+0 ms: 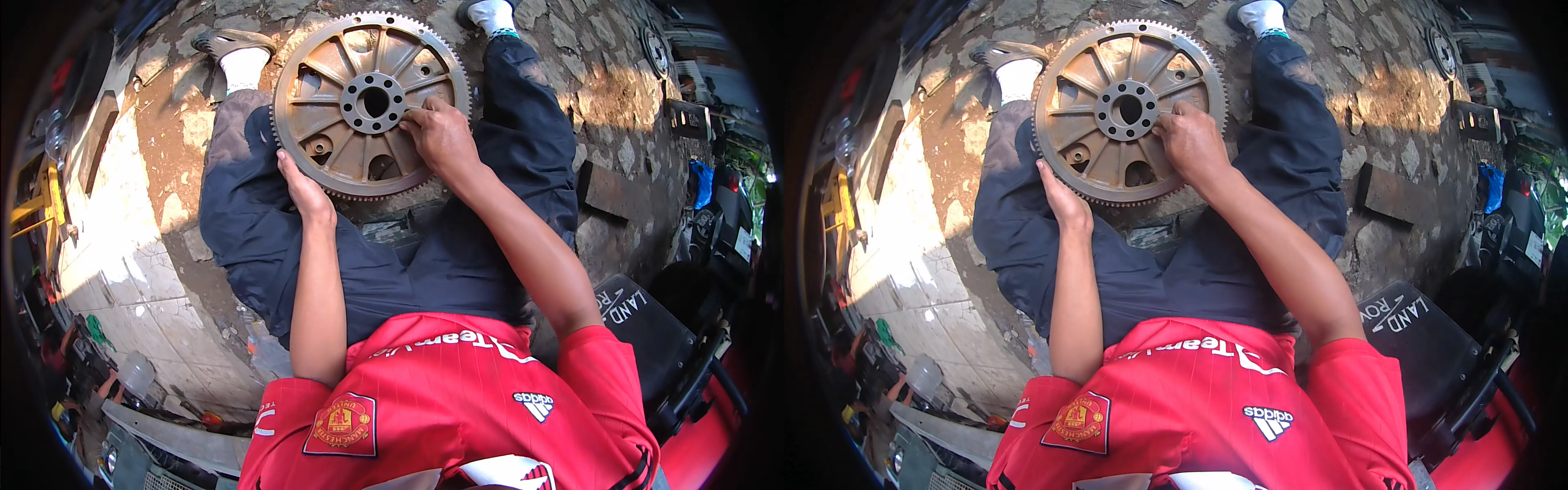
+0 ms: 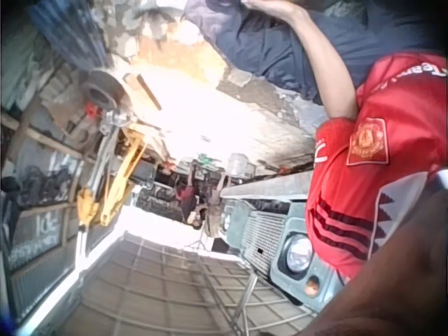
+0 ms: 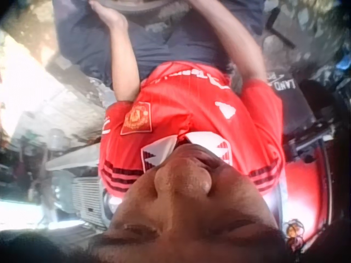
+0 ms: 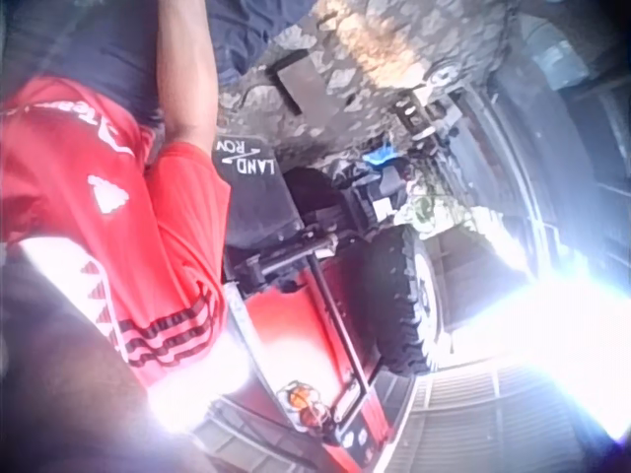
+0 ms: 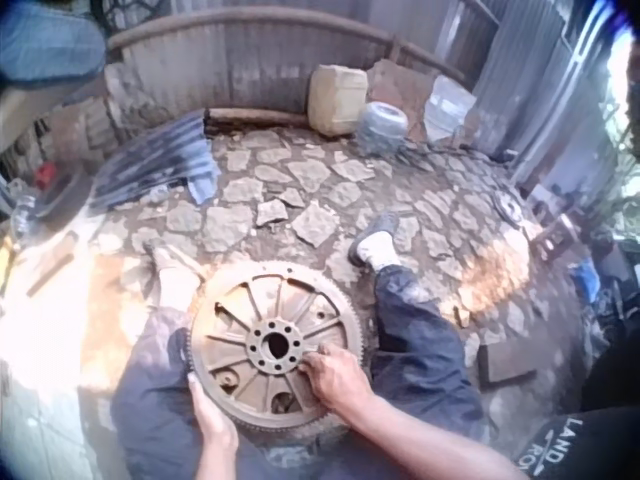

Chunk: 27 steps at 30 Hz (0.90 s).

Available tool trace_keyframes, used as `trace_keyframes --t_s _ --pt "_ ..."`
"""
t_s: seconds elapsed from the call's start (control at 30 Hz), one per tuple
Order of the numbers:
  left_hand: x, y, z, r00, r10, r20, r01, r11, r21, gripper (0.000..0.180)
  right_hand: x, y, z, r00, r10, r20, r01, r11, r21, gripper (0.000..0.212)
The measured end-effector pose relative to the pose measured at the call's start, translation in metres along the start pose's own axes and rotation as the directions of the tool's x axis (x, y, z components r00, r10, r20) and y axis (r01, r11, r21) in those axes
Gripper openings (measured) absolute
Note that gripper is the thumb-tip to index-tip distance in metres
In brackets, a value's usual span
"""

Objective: The person sits on the ground and scrubs the surface of a large metal flywheel with a small abrasive block. They rotate the flywheel to access different areas and continue scrubbing the same spots repeatedly.

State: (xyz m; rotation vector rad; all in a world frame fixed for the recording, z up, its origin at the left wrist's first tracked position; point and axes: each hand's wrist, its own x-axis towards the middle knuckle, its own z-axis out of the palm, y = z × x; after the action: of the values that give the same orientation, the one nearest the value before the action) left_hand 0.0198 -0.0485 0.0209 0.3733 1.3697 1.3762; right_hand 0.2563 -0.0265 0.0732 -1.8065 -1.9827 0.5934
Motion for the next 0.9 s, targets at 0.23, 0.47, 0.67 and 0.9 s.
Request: trace_keyframes --t_s 0.23,0.47,0.67,0.9 --pt "-0.001 0.005 0.006 0.998 -0.025 -0.059 0.023 0.999 -0.039 0.068 0.0 0.009 -0.003 0.999 -0.036 0.012 0.036 0.999 -0.009 0.018" --pt "-0.005 0.009 0.015 0.992 -0.033 -0.122 0.027 0.998 -0.051 0.068 -0.01 0.012 -0.015 0.996 -0.015 0.089 0.011 0.999 0.047 0.015" --pt "0.0 0.002 0.008 0.992 -0.041 -0.117 0.035 0.998 -0.056 0.067 0.003 0.007 -0.008 0.996 -0.06 0.068 0.062 0.998 -0.015 0.015" --pt "0.0 0.004 0.011 0.994 -0.031 -0.106 0.022 0.997 -0.078 0.065 0.007 0.007 0.0 0.996 -0.087 -0.02 0.087 0.996 -0.006 0.015"
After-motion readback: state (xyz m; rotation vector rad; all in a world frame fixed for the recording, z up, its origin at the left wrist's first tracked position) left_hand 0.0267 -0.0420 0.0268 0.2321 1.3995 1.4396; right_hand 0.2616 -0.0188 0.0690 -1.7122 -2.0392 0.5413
